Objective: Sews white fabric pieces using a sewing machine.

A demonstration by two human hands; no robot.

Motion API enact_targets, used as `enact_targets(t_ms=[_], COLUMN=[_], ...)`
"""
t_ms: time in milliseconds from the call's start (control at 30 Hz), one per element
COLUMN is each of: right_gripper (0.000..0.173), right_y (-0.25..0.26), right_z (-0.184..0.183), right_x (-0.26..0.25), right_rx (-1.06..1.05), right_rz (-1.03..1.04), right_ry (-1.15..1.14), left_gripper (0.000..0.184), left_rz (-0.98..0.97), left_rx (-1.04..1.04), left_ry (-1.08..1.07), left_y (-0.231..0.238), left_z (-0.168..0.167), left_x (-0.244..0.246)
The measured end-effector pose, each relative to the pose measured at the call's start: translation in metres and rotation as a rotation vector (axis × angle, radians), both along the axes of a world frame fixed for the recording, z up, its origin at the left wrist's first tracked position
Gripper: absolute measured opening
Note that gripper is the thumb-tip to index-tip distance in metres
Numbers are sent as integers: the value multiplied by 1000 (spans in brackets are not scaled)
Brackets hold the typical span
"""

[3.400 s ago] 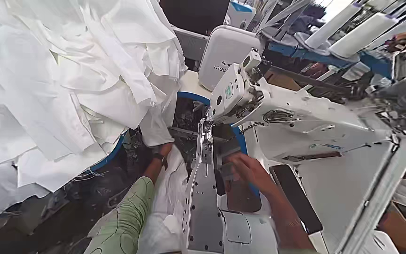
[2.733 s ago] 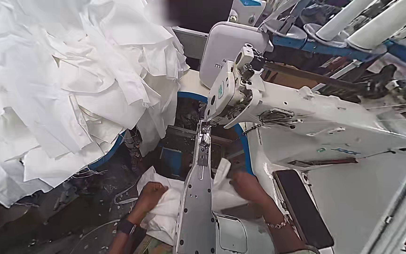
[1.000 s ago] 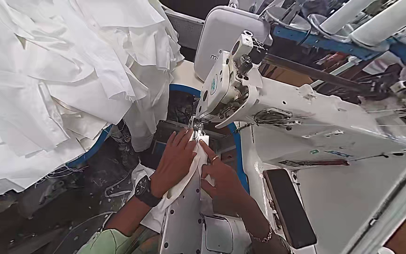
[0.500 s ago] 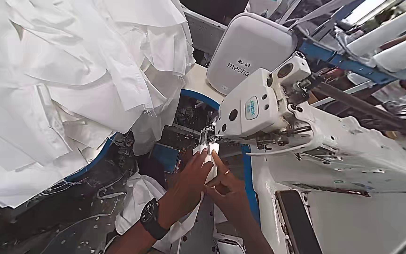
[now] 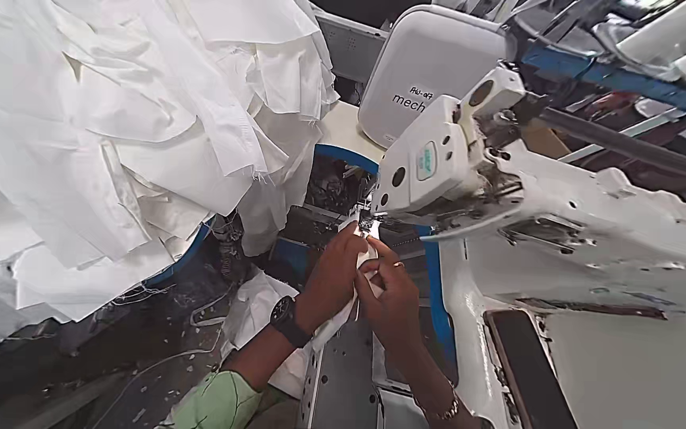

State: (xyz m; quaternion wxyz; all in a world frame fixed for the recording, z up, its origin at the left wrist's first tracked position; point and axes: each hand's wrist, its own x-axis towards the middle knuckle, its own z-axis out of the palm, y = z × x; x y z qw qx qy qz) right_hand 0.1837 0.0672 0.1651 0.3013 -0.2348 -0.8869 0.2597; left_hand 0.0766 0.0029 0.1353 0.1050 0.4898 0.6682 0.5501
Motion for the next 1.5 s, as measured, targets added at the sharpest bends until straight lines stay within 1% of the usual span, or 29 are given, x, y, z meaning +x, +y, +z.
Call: enact_targets(t_ms=[67,100,133,167,200,233,267,300,333,367,400,433,467,500,533,567,633,700,767,867,933,1033,1100,1167,1233,1300,1367,1433,1500], right_gripper=[19,20,21,23,23,24,25,26,25,29,32,33,32,27,23,22,27,31,32,32,34,33,36,35,32,32,37,36,35], right_y=[-4,-8,-12,-14,-14,-9,1,12,20,20,11,-9,-32,-55,-73,-81,-71,-70,-72,-60,-53,-48,-40,-34,-39,-36,-27,-25,-36], right_z=[11,23,39,47,46,36,23,10,3,11,30,51,67,74,73,70,69,81,96,99,102,106,97,87,87,91,83,82,96], right_x=[8,22,39,55,75,97,116,132,141,141,133,123,112,102,98,93,90,89,78,61,55,51,54,54,56,61,68,63,57], right_rx=[102,128,129,91,-1,-125,-263,-368,-385,-304,-112,131,346,443,414,311,144,191,250,95,64,140,95,51,81,122,25,-29,34], right_rz=[-70,-94,-93,-82,-53,-10,40,94,153,225,301,350,362,369,386,394,330,265,238,178,163,234,274,274,276,333,412,388,349], right_ry=[-53,-151,-282,-386,-478,-558,-624,-652,-654,-631,-588,-547,-520,-526,-568,-631,-741,-744,-809,-1021,-1110,-1059,-1013,-1020,-1053,-953,-935,-1038,-1087], left_gripper=[19,22,28,36,42,43,36,29,25,24,24,24,24,24,24,25,27,27,27,25,25,26,25,26,26,27,31,34,33], left_rz=[72,90,63,-15,-112,-175,-166,-121,-59,8,66,89,89,74,60,63,119,149,128,122,104,110,123,93,27,-56,-155,-231,-257], left_rx=[25,-9,-94,-205,-325,-440,-480,-451,-363,-248,-142,-78,-50,-51,-72,-94,-93,-96,-94,-90,-125,-132,-112,-140,-215,-295,-415,-519,-552], left_ry=[51,22,-67,-160,-231,-260,-230,-179,-107,-22,73,139,174,173,143,113,74,64,45,25,2,10,11,-36,-90,-123,-171,-202,-185], left_y=[3,-3,-18,-37,-60,-80,-93,-102,-107,-106,-102,-98,-94,-92,-92,-89,-78,-80,-82,-76,-73,-69,-68,-72,-78,-76,-78,-80,-83], left_z=[0,6,19,31,39,43,43,38,30,24,19,16,13,11,11,15,21,12,9,12,13,14,14,15,19,28,39,47,48], left_x=[0,3,5,3,2,8,16,25,34,40,43,47,49,51,52,49,46,54,54,40,38,37,37,37,42,40,32,23,23])
